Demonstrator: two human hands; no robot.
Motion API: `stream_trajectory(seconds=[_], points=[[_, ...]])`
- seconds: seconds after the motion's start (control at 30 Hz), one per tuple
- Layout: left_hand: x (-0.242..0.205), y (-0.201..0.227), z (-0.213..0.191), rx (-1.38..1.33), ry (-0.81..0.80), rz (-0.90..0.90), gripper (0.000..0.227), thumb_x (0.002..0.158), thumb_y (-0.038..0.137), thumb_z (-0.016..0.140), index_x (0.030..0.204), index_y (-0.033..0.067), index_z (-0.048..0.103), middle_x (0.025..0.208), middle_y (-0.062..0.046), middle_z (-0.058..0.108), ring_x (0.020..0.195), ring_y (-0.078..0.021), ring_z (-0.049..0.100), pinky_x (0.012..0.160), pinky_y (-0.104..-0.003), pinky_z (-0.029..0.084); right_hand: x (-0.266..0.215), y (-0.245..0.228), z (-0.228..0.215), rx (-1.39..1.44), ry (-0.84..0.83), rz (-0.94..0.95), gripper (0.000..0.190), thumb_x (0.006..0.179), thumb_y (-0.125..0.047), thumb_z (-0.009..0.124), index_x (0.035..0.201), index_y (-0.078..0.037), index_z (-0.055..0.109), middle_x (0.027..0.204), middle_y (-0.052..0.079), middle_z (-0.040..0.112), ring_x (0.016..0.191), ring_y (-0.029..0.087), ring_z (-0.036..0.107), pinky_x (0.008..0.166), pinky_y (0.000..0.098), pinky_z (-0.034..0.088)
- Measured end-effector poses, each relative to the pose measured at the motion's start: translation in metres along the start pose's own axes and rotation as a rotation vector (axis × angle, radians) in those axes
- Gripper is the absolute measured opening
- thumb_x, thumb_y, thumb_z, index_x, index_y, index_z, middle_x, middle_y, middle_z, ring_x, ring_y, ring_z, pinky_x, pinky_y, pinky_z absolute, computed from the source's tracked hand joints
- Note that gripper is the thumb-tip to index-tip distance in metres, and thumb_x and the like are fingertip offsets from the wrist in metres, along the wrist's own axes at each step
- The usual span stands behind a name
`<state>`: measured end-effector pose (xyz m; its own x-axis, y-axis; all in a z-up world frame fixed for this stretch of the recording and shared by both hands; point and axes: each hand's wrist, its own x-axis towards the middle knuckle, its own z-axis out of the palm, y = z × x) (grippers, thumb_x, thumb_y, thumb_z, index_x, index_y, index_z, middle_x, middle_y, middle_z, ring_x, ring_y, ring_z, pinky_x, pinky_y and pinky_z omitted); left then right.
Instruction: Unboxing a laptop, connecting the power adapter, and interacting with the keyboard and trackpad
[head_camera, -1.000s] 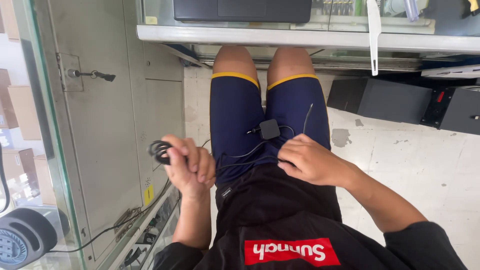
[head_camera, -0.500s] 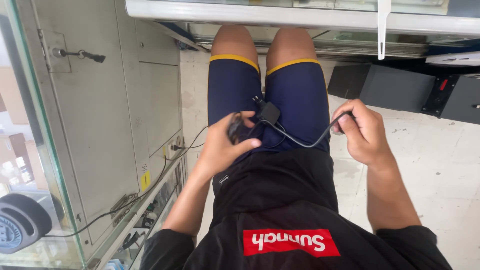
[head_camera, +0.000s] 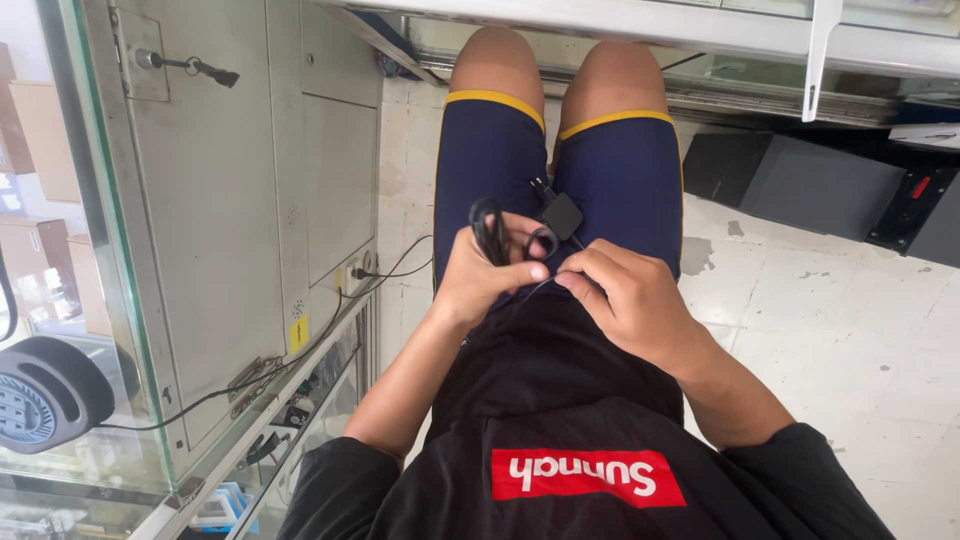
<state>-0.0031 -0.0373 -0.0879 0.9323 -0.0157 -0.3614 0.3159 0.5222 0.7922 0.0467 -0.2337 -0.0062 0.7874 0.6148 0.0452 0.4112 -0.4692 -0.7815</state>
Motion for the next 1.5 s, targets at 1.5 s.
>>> stream_trajectory(seconds=[1.5], points=[[0.01,0.022,0.003,1.022,0.572,0.405,0.006,0.096,0.013,0.074,0.099,0.0152,0.069,0.077,-0.012,0.072,0.074,-0.0435,0.071,0.068,-0.044,0.055,-0.007,0.019,0.004,0.936,-0.193,0.367,0.033,0.093,0.009,0.058,0.125,0.002,0.051,0.091,0.002,0.039,0.052,0.003,0.055,0.043,0.0203,0.054]])
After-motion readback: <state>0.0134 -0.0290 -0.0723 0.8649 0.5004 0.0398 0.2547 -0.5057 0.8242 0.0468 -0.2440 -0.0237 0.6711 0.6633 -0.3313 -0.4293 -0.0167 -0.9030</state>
